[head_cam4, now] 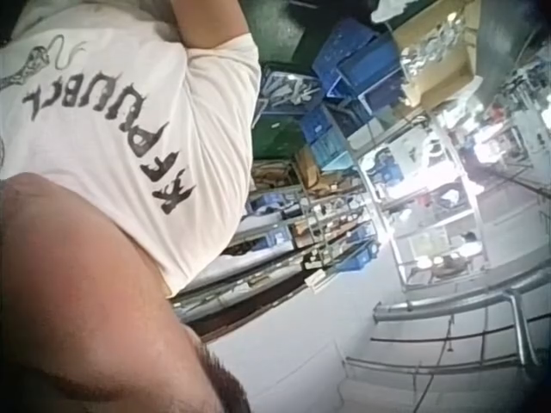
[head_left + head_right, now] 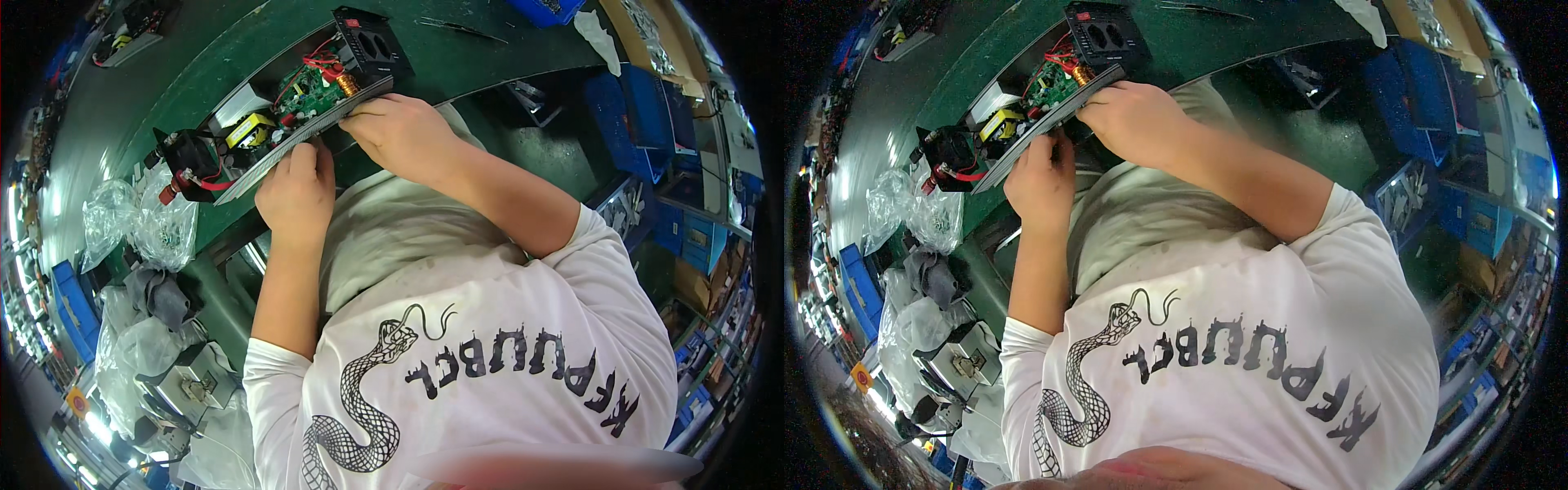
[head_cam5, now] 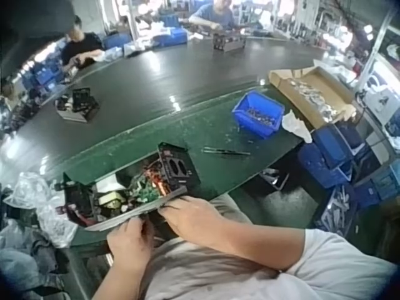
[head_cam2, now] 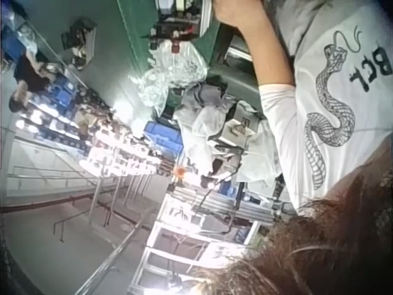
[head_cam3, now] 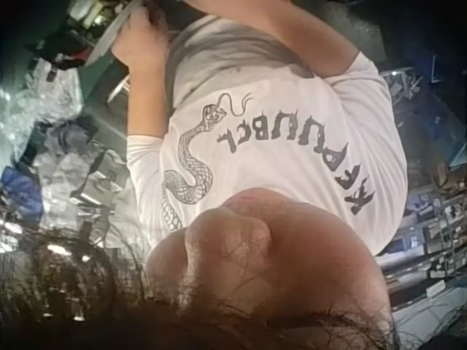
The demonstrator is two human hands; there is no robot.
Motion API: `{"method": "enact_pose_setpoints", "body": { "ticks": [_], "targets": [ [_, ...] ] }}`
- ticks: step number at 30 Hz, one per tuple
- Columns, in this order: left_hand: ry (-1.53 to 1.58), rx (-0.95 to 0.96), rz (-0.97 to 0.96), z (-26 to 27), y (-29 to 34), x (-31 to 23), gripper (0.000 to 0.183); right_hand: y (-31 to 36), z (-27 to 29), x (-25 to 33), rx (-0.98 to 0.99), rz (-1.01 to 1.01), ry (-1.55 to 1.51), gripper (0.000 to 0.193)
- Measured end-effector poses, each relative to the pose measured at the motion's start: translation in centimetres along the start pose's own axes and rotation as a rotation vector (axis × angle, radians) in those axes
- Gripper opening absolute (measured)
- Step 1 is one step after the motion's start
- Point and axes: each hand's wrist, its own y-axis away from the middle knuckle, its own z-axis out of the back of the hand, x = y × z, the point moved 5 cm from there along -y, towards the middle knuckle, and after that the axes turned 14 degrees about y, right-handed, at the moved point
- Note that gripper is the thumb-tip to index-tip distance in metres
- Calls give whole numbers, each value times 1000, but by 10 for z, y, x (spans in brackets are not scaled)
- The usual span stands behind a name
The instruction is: Assembling an electronic device by installing components and circuit boards into a plastic housing.
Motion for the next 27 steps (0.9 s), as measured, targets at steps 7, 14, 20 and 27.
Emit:
{"method": "enact_pose_setpoints", "body": {
  "ticks": [7, 14, 20, 27],
  "targets": [
    [-72, -66, -122, 13, 3, -7, 18, 1, -3, 0, 68, -3, 50, 21],
    [-20, -99, -112, 16, -8, 10, 44, 2, -1, 4, 64, 6, 93, 22],
    [4, -142, -75, 13, -6, 11, 41, 2, -4, 4, 94, 1, 98, 22],
    [68, -93, 30, 19, -14, 8, 37, 0, -1, 3, 85, 59, 69, 23]
  ]
}}
